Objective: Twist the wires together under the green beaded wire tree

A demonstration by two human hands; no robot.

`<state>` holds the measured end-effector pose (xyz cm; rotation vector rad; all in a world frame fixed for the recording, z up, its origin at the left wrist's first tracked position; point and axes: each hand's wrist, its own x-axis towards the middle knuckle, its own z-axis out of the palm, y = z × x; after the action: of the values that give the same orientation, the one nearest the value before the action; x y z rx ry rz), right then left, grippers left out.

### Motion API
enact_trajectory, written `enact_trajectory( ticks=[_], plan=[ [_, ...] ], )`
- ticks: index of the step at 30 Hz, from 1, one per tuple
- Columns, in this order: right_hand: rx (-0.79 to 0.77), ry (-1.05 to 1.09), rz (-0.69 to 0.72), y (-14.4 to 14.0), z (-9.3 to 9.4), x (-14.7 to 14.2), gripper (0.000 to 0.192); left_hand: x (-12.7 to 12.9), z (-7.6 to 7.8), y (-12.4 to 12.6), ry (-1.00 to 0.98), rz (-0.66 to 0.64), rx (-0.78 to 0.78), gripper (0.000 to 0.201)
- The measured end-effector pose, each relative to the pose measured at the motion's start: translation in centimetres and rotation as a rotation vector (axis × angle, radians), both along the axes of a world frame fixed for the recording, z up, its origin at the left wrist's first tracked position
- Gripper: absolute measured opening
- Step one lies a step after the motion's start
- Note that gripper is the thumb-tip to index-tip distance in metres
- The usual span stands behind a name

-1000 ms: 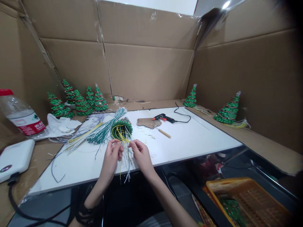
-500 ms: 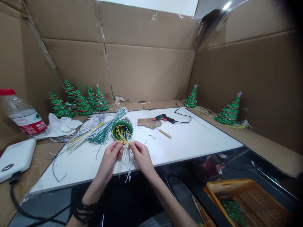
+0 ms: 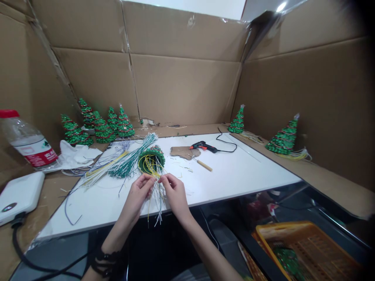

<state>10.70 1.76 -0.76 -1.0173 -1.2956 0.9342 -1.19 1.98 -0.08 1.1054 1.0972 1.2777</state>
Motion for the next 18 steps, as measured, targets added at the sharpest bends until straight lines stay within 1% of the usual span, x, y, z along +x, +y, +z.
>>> enact_trajectory(
  ticks=[6, 11, 15, 18],
  plan=[
    [-0.023, -0.051, -0.007, 0.4, -0.4, -0.9, 0.028, -0.1, -0.3, 0.1, -0.017, 0.003, 0.044, 0.022],
    [-0.036, -0.106, -0.035, 0.5, -0.8, -1.4, 0.03, -0.2, -0.2, 0.2, -0.043, 0.012, 0.035, 0.023],
    [-0.037, -0.099, -0.04, 0.5, -0.7, -1.3, 0.029, -0.2, -0.2, 0.1, -0.016, 0.015, 0.049, 0.023],
    [-0.066, -0.097, -0.023, 0.4, -0.6, -1.2, 0.032, -0.2, -0.4, 0.1, 0.019, 0.014, 0.076, 0.021]
  ],
)
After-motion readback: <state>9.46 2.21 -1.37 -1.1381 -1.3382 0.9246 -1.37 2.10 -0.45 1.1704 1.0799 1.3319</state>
